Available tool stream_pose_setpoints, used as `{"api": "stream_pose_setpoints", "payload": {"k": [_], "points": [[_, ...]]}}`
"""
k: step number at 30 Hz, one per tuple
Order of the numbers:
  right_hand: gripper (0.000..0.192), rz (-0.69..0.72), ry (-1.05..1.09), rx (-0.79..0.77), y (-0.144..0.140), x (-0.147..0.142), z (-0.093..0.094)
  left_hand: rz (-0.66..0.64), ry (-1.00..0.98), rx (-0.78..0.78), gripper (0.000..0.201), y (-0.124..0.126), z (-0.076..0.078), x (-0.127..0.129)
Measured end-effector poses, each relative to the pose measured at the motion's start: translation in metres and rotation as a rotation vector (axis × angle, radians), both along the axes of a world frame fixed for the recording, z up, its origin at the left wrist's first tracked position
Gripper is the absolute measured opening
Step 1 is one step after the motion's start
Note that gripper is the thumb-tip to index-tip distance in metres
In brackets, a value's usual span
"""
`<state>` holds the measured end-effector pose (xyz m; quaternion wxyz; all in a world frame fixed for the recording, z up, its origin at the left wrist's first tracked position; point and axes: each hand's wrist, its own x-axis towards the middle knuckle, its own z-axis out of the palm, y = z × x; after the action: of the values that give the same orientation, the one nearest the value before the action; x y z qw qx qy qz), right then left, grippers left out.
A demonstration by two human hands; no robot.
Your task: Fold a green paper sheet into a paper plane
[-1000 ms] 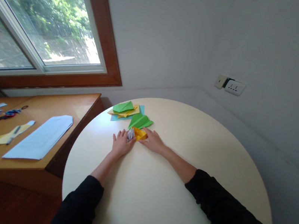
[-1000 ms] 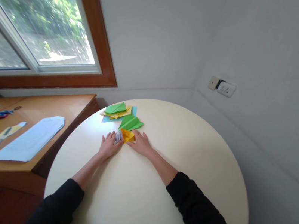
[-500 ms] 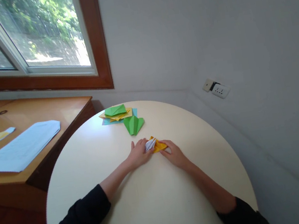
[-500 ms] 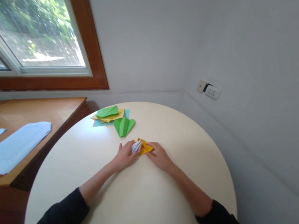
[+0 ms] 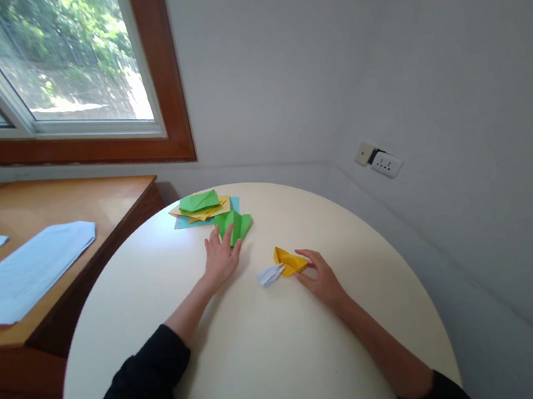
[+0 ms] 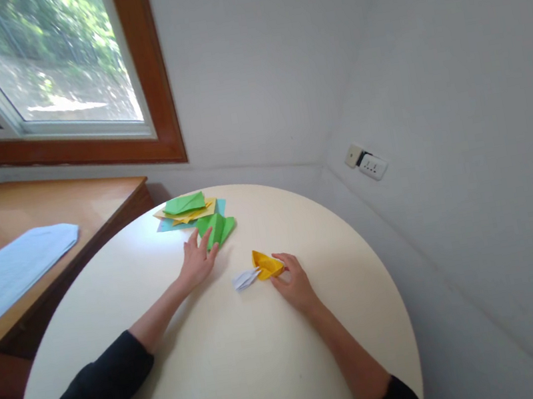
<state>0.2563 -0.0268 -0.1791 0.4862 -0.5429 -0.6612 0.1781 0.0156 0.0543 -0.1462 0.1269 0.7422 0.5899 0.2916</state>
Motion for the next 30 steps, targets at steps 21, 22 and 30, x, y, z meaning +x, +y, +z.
{"api": "stream_pose_setpoints", "payload": {"k": [21,22,30], "points": [[0.027,-0.275,-0.065,0.185,-0.004,0.006,0.007,-0.368,0.141,-0.271,0.058,-0.042,0.025,0.034],[0.027,-0.283,-0.08,0.213,-0.004,0.005,0.009,-0.385,0.177,-0.266,0.058,-0.046,0.025,0.033],[0.027,-0.267,-0.176,0.381,-0.008,-0.007,0.03,-0.39,0.212,-0.233,0.024,-0.041,0.026,0.036]]}}
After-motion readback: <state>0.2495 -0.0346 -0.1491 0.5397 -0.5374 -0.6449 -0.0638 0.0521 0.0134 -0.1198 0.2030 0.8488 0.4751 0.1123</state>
